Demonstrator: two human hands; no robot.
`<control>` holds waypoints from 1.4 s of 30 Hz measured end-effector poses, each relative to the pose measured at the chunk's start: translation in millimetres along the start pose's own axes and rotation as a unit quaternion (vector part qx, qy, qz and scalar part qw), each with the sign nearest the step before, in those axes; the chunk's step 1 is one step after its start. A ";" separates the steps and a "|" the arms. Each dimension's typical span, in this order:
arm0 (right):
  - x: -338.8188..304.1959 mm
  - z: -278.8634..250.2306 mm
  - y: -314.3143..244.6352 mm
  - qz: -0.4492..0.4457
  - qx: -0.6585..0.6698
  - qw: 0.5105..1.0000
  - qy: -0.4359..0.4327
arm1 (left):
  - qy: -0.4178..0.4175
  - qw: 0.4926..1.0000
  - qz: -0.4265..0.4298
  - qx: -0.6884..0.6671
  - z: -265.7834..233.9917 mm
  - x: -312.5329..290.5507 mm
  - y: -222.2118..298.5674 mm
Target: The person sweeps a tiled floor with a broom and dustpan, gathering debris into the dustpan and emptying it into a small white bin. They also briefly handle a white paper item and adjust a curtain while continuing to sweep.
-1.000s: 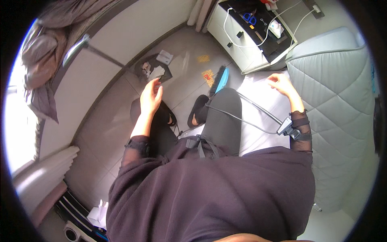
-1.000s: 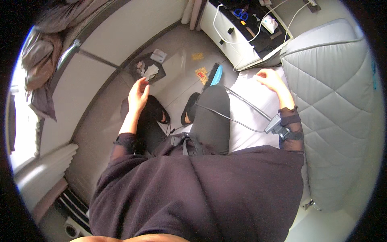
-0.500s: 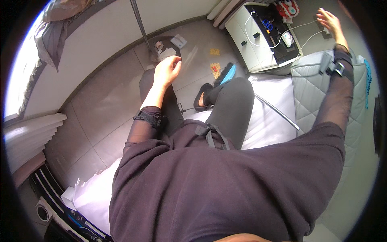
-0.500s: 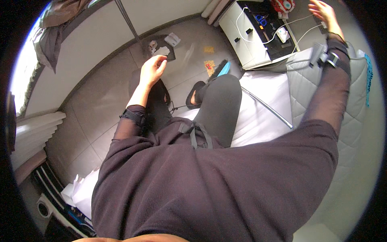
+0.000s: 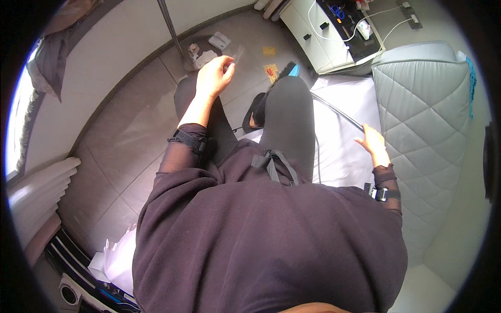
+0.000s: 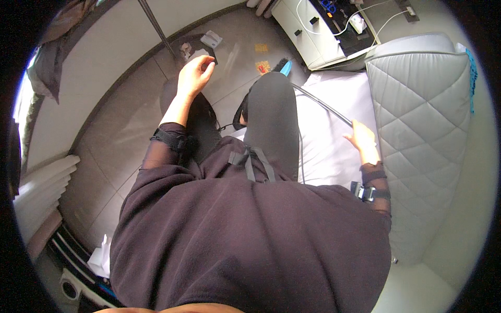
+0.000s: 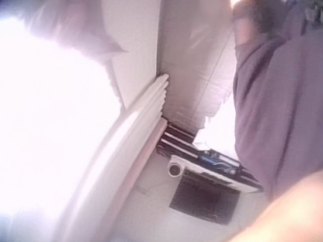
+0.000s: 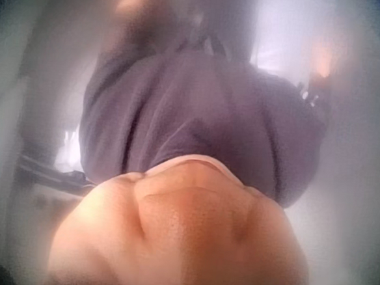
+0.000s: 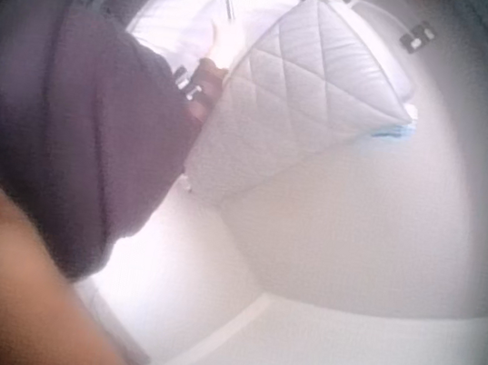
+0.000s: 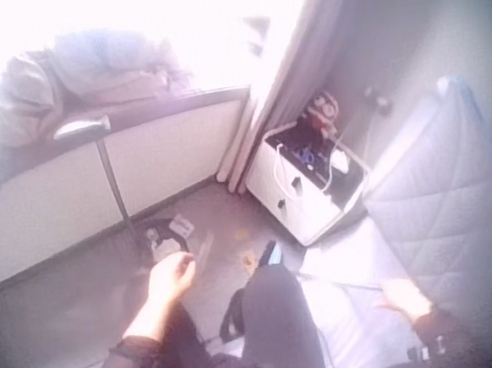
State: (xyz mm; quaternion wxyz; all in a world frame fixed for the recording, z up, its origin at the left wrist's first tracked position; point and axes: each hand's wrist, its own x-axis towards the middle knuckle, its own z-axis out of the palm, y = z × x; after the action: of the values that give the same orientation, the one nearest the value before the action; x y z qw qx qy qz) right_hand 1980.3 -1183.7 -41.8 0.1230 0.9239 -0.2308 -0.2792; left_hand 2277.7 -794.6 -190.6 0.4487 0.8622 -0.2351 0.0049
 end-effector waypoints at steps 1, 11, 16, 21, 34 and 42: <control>-0.6 2.6 -6.4 0.008 0.017 0.999 -0.027 | 0.005 1.000 0.007 0.001 -0.3 -1.3 -0.3; -39.1 28.8 14.6 -0.001 0.232 0.973 0.001 | 0.010 1.000 -0.009 -0.014 -0.5 1.0 1.1; 29.1 45.2 10.3 0.043 0.222 0.974 0.002 | -0.009 1.000 -0.008 0.005 3.8 6.9 3.4; 73.5 48.6 -13.7 0.095 0.264 0.957 -0.078 | -0.011 1.000 -0.023 -0.008 2.7 11.1 6.8; 42.2 63.3 25.4 -0.124 0.178 0.957 0.191 | -0.044 0.997 -0.054 -0.009 11.8 21.1 11.8; 53.7 25.2 -27.6 0.167 0.473 0.842 -0.196 | -0.023 0.995 -0.091 -0.030 4.2 21.1 6.3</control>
State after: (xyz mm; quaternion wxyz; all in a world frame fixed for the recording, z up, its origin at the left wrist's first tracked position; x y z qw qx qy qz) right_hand 2015.4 -1188.9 -96.8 -0.3321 0.7432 -0.5052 -0.2867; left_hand 2293.0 -809.4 -183.6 0.4675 0.8661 -0.1656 -0.0628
